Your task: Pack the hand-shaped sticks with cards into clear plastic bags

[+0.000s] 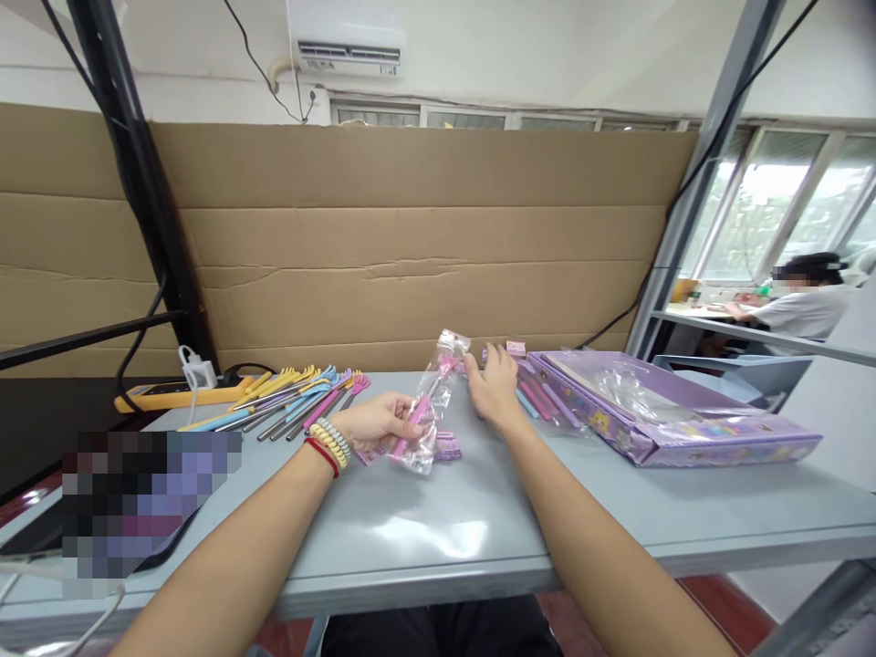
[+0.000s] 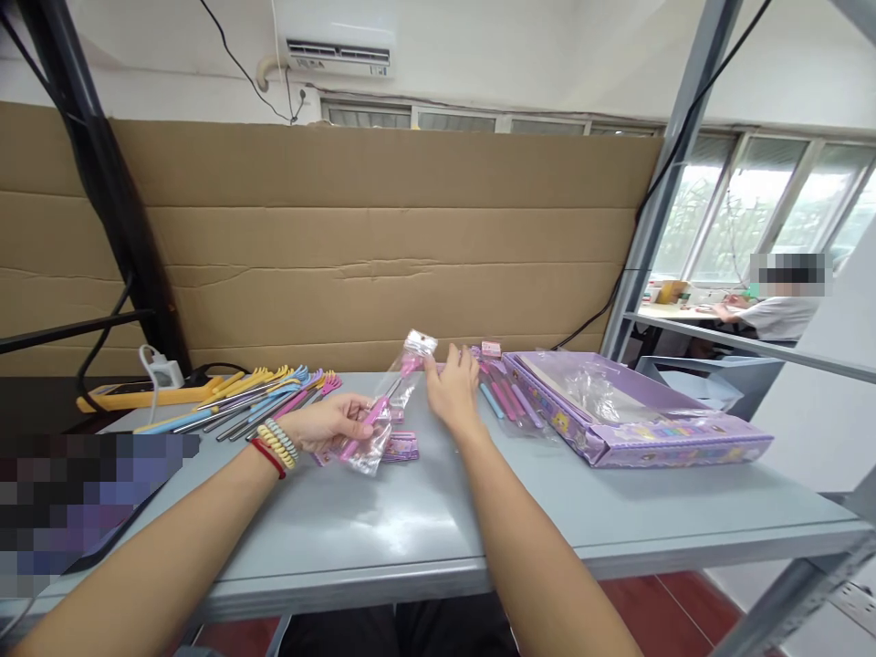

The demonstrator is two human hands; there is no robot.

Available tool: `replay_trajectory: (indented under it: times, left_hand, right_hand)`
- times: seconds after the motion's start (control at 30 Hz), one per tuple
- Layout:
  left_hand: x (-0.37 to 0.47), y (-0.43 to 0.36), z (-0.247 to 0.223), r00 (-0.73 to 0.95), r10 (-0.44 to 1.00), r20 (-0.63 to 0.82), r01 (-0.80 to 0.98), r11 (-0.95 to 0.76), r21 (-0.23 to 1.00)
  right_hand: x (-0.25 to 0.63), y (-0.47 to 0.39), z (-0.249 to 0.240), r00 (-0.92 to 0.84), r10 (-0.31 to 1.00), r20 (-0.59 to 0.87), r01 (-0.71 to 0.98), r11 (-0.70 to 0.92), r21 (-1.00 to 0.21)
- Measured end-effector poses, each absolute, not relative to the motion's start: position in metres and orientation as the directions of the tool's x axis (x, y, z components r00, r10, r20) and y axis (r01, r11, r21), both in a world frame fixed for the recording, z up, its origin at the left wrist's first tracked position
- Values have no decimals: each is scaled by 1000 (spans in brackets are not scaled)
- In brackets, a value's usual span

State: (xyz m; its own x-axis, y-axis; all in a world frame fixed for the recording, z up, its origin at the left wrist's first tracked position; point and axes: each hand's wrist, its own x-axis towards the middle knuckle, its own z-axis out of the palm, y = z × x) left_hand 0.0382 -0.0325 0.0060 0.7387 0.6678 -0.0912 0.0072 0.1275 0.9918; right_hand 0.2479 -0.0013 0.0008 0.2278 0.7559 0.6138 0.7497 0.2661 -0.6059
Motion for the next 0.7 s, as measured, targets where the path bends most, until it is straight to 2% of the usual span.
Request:
replay_trajectory:
  times: [0.07, 0.13, 0.2, 0.3, 0.4, 0.57, 0.7]
  left_hand:
    - [39, -29, 5, 654, 756, -23, -67, 88, 994]
    - [41, -27, 4, 565, 823, 54, -128, 23, 991]
    - [44, -26, 2, 503, 855, 126, -167, -46, 985]
    - [49, -26, 1, 463, 863, 202, -178, -133, 975]
    - [53, -27, 1, 467, 851, 240, -141, -197, 970]
    - [54, -30, 7, 393, 865, 312, -7, -337, 942]
    - [56, -33, 8, 315, 904, 289, -74, -280, 957]
  right_hand:
    - [246, -8, 5, 134, 820, 557, 620, 370, -693]
    - [239, -16, 7, -105, 890, 443, 455, 440, -775]
    - [230, -23, 5, -320, 898, 303, 351, 409, -842]
    - [218, -29, -1, -478, 863, 165, 259, 318, -912]
    - [211, -29, -4, -499, 856, 134, 151, 238, -959]
    - [206, -29, -3, -428, 894, 136, 111, 202, -973]
    - [202, -29, -6, -460, 865, 200, 44, 248, -968]
